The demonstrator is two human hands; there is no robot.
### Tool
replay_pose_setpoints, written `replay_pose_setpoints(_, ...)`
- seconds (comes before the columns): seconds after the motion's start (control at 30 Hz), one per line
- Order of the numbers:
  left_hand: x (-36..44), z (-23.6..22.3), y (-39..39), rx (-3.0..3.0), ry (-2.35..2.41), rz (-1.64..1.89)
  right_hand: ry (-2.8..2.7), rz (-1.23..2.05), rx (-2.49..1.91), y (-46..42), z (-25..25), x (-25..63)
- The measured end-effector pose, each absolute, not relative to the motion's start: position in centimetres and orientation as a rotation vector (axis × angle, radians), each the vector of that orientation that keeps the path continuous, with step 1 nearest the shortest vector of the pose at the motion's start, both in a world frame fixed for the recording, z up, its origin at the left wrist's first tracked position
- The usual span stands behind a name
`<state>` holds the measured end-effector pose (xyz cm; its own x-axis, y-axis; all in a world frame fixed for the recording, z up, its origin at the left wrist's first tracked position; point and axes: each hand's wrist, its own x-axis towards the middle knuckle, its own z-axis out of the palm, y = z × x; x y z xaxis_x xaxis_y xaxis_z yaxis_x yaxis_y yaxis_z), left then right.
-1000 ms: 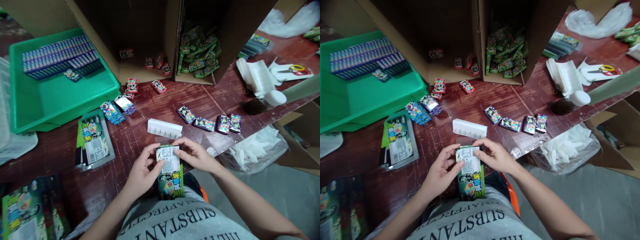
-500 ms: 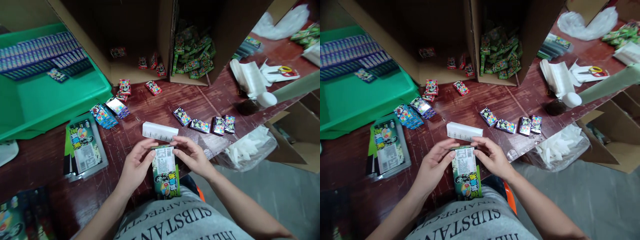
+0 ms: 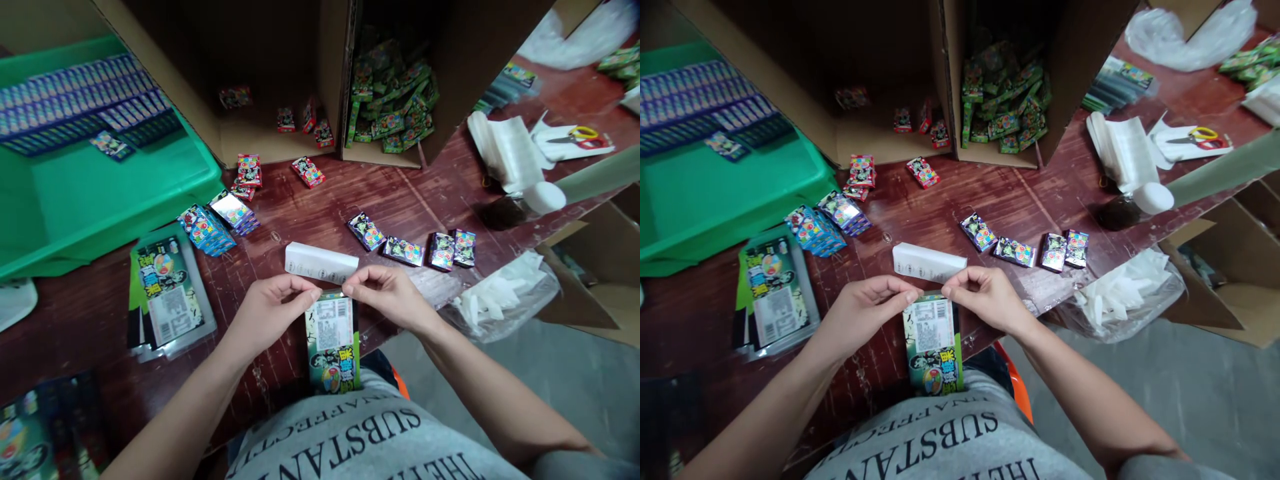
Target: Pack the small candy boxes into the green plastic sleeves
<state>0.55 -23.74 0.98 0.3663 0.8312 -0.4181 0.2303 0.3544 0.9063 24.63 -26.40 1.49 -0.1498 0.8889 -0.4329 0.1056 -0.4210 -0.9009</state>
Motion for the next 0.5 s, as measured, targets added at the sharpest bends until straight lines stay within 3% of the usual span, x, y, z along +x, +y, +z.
replay_pose_setpoints(0.2, -0.8, 0.1, -24.1, 1.349, 0.977, 0.544, -1.596, 1.464, -1.309, -26.6, 2.2, 26.3)
replay_pose_setpoints(0.4, -1.4, -1.2, -23.6, 1.926, 1.148, 0.576, -2.043, 0.739, -1.395, -23.8, -0.1, 26.4)
replay_pose_setpoints(0.5, -1.4, -0.9, -22.1, 2.129, 1.249, 0.650, -2.123, 0.752, -1.413, -21.6, -1.8, 26.4)
